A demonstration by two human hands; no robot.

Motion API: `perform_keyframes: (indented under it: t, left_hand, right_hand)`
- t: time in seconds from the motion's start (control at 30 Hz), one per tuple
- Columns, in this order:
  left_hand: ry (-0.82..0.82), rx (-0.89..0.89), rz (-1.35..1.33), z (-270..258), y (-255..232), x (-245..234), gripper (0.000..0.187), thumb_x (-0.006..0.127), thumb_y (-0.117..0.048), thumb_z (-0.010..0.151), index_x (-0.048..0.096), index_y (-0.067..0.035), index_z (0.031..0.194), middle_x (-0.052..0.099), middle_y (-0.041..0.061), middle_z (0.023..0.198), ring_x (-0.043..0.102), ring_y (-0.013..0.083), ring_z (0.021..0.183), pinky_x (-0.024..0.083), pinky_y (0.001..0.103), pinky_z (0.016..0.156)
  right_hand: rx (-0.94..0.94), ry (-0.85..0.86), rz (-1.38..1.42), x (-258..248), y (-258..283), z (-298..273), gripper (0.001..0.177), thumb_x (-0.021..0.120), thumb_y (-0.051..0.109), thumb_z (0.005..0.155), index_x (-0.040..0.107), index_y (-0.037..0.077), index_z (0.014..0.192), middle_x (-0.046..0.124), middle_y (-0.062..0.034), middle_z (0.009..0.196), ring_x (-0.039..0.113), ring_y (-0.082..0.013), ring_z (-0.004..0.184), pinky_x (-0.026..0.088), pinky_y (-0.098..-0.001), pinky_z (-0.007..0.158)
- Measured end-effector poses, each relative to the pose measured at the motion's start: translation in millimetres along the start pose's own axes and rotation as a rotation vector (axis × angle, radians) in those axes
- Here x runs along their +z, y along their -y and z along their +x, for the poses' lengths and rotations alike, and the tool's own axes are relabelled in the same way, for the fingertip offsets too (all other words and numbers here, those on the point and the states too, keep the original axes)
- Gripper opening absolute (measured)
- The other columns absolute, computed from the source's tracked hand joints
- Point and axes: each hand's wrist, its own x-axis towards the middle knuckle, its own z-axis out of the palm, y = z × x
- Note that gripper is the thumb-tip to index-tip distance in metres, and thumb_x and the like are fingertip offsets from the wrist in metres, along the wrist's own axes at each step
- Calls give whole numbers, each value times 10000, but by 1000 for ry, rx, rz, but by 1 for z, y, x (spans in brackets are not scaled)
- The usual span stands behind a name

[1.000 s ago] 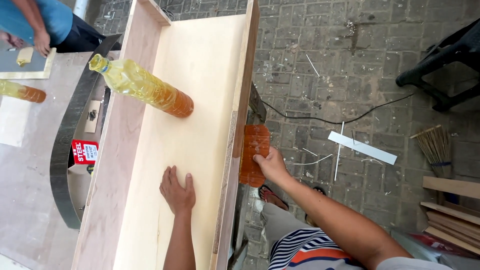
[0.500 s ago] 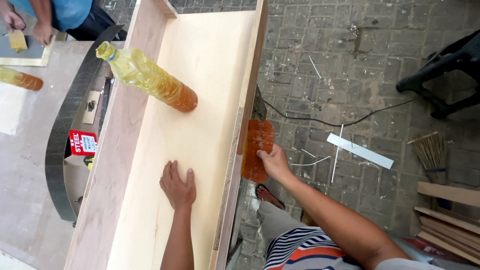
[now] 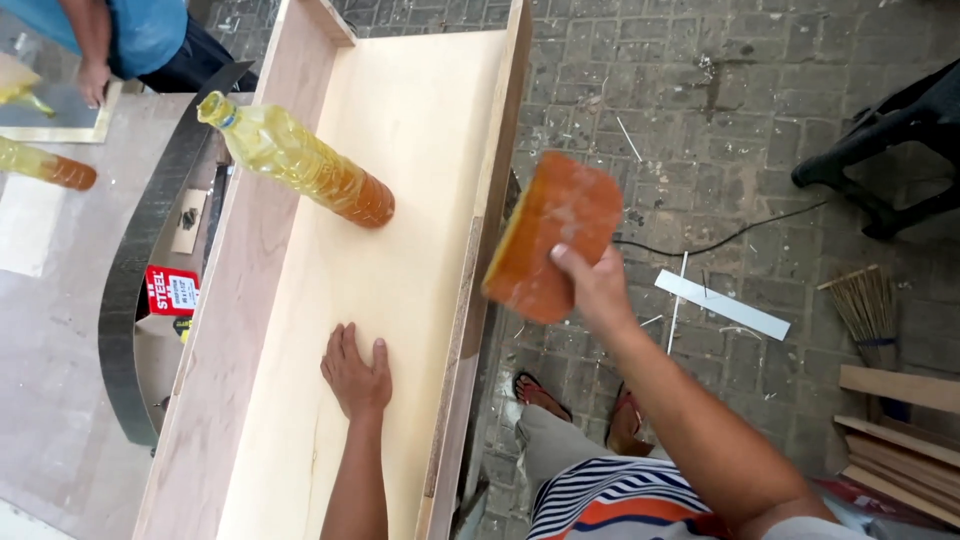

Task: The person pours a yellow liquid from a plastic bottle onto a sanding block and rubs it along the edges and surface of a wooden drawer. The person continues to apply the liquid to the wood using the sanding block throughout the clip.

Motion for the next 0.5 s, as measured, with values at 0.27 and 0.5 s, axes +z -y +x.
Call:
perform_keyframes:
  t: [0.27, 0.5]
  left_hand:
    - [5, -3, 5, 5, 2, 6, 625, 458, -567, 1010, 494, -174, 1494, 450, 89, 1555, 381, 258, 1496, 234, 460, 1241]
    - [14, -12, 9, 6, -2, 2, 610, 469, -542, 1014, 500, -164, 1492, 458, 94, 1552, 391, 263, 1491, 237, 455, 1238]
  right_hand:
    - [166, -12, -158, 6, -101, 70, 338, 780, 271, 795, 679, 54, 1035, 691, -80, 906, 638, -201, 882, 494, -411, 774]
    - [152, 78, -272, 20, -112, 92, 289, 738, 207, 794, 742, 73, 1050, 743, -77, 947, 680, -191, 960, 521, -392, 806]
